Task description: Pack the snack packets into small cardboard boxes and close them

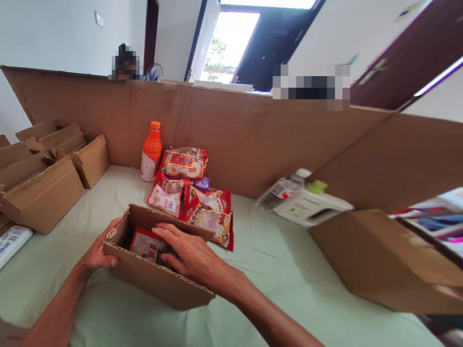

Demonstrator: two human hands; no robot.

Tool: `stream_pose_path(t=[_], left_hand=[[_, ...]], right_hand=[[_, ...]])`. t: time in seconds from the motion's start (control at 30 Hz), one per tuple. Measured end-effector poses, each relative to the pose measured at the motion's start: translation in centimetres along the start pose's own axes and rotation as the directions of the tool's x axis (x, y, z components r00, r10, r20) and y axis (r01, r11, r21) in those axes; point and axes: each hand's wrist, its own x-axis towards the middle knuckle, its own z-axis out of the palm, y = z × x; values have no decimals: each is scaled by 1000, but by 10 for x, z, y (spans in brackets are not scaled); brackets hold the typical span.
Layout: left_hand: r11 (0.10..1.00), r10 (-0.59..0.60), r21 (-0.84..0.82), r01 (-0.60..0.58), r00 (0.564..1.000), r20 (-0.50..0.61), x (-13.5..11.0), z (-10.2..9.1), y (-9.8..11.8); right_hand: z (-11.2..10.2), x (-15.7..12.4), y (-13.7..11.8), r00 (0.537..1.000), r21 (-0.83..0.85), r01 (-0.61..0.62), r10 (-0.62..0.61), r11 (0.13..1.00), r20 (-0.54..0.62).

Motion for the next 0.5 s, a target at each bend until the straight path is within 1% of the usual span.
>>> stream_pose_path(t=[0.1,0.3,0.4,0.5], left_hand=[[1000,3,19,-3,1000,14,0,0,3],[996,7,84,-11,999,46,-1,2,3],[990,15,138,-22,999,49,-2,0,3],[981,21,194,-32,998,57,-2,0,4]], right_hand=[[-1,-1,0,1000,12,1,-1,1000,0],[2,2,-2,998,73,7,-3,997,-59],[2,5,-5,999,76,7,-4,997,-41],[1,7,-8,1000,78,2,-3,997,8]])
